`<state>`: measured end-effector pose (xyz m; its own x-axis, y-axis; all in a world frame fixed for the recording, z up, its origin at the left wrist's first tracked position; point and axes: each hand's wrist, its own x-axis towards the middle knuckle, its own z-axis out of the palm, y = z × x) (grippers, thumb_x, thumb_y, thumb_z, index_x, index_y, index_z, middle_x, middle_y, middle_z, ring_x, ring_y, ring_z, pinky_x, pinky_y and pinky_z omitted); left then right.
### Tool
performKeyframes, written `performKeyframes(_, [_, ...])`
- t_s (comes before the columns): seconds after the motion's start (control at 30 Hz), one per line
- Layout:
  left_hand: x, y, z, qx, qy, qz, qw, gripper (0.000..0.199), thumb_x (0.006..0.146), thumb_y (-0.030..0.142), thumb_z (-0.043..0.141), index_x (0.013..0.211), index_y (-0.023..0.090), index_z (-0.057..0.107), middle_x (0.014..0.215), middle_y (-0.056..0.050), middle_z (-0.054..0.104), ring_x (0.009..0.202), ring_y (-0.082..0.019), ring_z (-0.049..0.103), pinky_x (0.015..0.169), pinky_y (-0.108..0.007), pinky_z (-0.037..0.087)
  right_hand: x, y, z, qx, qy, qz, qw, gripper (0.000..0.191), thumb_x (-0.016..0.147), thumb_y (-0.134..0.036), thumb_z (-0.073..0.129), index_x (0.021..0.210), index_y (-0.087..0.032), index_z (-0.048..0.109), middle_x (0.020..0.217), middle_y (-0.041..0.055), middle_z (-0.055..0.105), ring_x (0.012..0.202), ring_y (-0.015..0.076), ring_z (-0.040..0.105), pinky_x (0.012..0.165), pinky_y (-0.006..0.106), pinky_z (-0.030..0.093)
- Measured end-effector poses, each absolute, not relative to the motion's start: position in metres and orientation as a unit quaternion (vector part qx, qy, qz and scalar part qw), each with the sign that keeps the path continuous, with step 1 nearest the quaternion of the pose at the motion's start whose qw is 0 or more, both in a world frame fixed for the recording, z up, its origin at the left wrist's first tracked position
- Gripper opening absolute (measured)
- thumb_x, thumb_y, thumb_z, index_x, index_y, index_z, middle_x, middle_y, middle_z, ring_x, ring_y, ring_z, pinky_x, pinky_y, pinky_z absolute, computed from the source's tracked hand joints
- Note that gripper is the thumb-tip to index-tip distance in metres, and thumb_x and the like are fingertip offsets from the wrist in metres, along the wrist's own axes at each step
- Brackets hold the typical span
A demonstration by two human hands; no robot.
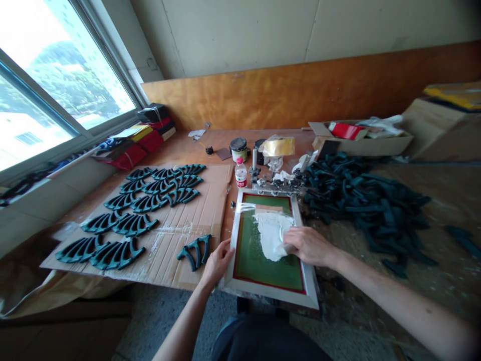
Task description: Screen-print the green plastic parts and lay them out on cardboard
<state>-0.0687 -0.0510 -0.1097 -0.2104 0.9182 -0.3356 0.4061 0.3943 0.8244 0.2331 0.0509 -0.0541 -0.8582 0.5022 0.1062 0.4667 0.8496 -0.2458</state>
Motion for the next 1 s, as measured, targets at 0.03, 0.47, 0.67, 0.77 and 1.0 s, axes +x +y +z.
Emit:
performKeyframes(0.03, [-0.069,-0.051,-0.109,0.457,0.715,0.307,0.431,0.058,0.081,0.053,0.052,0.128,0.019,0.057,0.077,-0.002,0.068,0.066,-0.017,0.06,0.06,-0.024,0.044,0.231,0.051,-0.057,-0.273,-0.951,0.095,0.105,0.02,0.078,-0.004,0.05,0.078,-0.02,0.062,0.077,0.0028,0.063,0.08,0.0184,0.055,0.07,0.028,0.042])
performKeyframes(0.47, [-0.072,-0.049,-0.082,0.41,0.668,0.35,0.513,0.076,0.075,0.057,0.061,0.139,0.019,0.045,0.069,0.0,0.064,0.058,-0.015,0.057,0.053,-0.023,0.043,0.21,0.084,-0.027,-0.397,-0.905,0.053,0.146,0.044,0.084,-0.03,0.064,0.127,-0.026,0.055,0.1,0.0045,0.068,0.089,0.0204,0.062,0.075,0.029,0.048])
performKeyframes(0.67, [-0.066,-0.03,0.002,0.392,0.611,0.466,0.506,0.057,0.083,0.062,0.047,0.109,0.015,0.066,0.074,-0.003,0.066,0.063,-0.013,0.057,0.055,-0.022,0.044,0.252,0.136,-0.001,-0.554,-0.79,0.019,0.263,0.037,0.09,-0.039,0.053,0.121,-0.019,0.061,0.088,0.0036,0.07,0.071,0.0165,0.064,0.062,0.024,0.049])
performKeyframes(0.77, [-0.058,0.0,0.038,0.401,0.575,0.564,0.436,0.057,0.085,0.065,0.041,0.097,0.016,0.067,0.081,-0.004,0.068,0.067,-0.014,0.06,0.057,-0.023,0.046,0.28,0.125,-0.032,-0.58,-0.773,0.026,0.255,0.039,0.092,-0.04,0.044,0.098,-0.009,0.067,0.079,0.0053,0.07,0.066,0.0152,0.064,0.056,0.024,0.051])
performKeyframes(1.0, [-0.036,0.057,0.061,0.395,0.488,0.675,0.388,0.047,0.088,0.061,0.04,0.1,0.018,0.057,0.086,-0.005,0.07,0.083,-0.016,0.066,0.067,-0.026,0.051,0.246,0.051,-0.119,-0.506,-0.852,0.061,0.122,0.018,0.085,-0.035,0.059,0.076,-0.019,0.059,0.085,0.0078,0.066,0.081,0.0209,0.063,0.069,0.029,0.047])
